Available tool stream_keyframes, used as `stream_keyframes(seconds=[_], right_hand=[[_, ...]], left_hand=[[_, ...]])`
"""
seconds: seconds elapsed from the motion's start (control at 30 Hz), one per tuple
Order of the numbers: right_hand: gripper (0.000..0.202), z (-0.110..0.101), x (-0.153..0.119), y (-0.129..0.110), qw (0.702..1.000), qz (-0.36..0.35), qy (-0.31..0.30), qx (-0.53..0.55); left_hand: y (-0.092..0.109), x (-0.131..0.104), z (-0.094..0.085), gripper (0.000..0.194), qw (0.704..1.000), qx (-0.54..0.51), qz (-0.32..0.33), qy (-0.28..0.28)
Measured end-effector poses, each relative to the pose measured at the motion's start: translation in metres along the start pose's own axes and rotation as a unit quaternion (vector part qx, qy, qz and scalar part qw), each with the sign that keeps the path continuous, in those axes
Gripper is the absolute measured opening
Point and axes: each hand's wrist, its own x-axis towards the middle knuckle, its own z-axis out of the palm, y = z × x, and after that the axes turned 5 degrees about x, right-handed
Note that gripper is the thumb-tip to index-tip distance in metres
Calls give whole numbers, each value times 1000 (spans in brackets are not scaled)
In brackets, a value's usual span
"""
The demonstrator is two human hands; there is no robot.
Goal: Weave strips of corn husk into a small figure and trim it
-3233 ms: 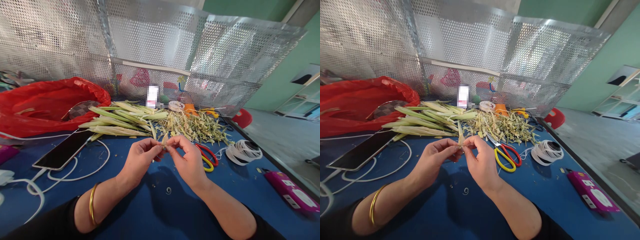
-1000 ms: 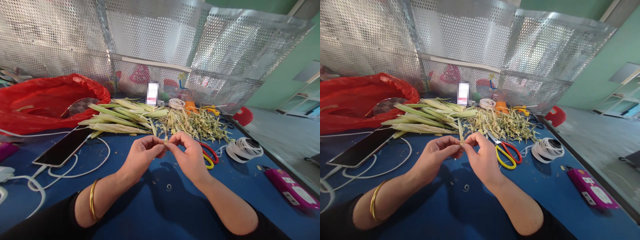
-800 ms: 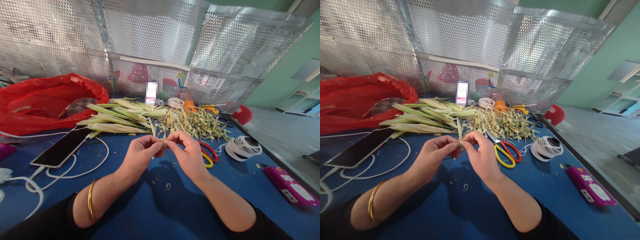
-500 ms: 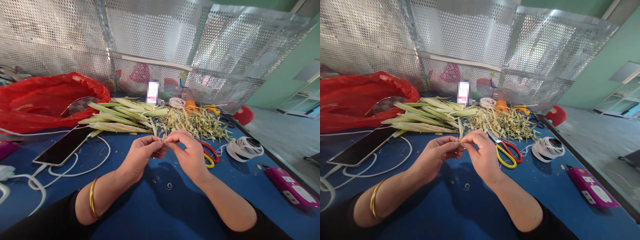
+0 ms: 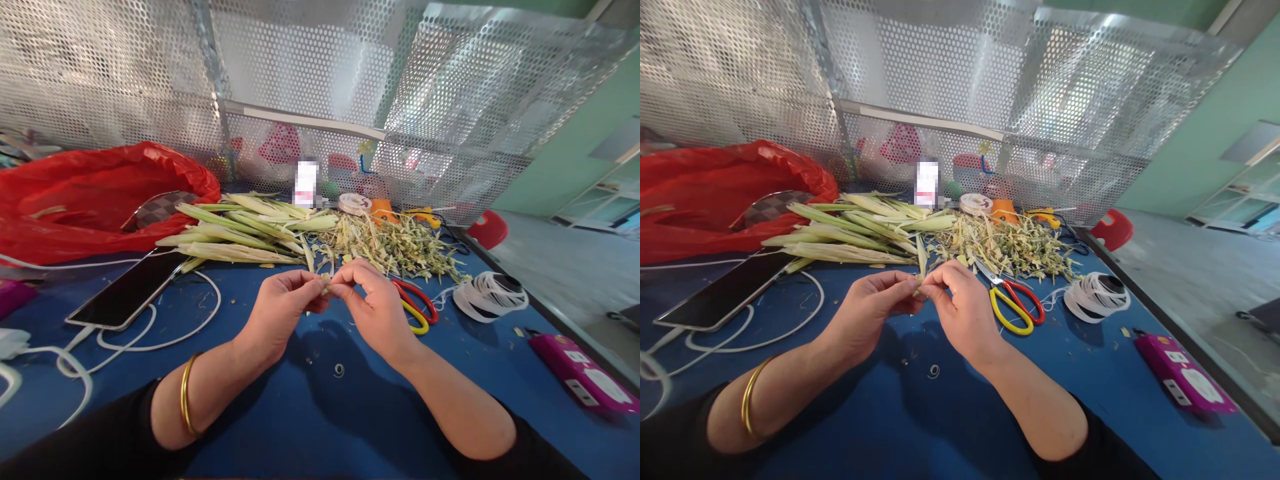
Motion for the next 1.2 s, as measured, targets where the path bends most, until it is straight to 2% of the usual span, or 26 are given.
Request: stream_keyframes(seconds=[0.13, 0.23, 0.37, 0.53, 0.57, 0.7, 0.8, 0.9, 1.07, 1.2], right_hand=[[13, -1, 0, 1, 1000, 13, -23, 13], [13, 0, -1, -1, 998, 50, -22, 31], [13, 2, -3, -6, 994, 95, -6, 60], [3, 4, -4, -3, 988, 114, 33, 99], [6, 5, -4, -2, 988, 115, 33, 101], [7, 5, -4, -3, 991, 93, 28, 93], [8, 5, -4, -4, 993, 79, 50, 77], [9, 5, -4, -4, 995, 57, 61, 57], [10, 3, -2, -2, 996, -8, 81, 35], [6, 2, -1, -2, 997, -4, 57, 42]], left_hand=[[1, 0, 1, 21, 1000, 19, 15, 17], [2, -1, 2, 18, 999, 32, 37, 21], [3, -3, 3, 14, 997, 49, 59, 14], [4, -5, 4, 11, 995, 58, 79, 6], [4, -6, 4, 10, 995, 61, 83, 3], [3, -6, 3, 9, 993, 68, 93, -16], [2, -5, 1, 10, 991, 73, 107, -35], [1, -4, 1, 11, 989, 88, 112, -30], [2, -1, 1, 14, 996, 69, 61, -7], [2, 2, -1, 19, 998, 43, 41, -13]])
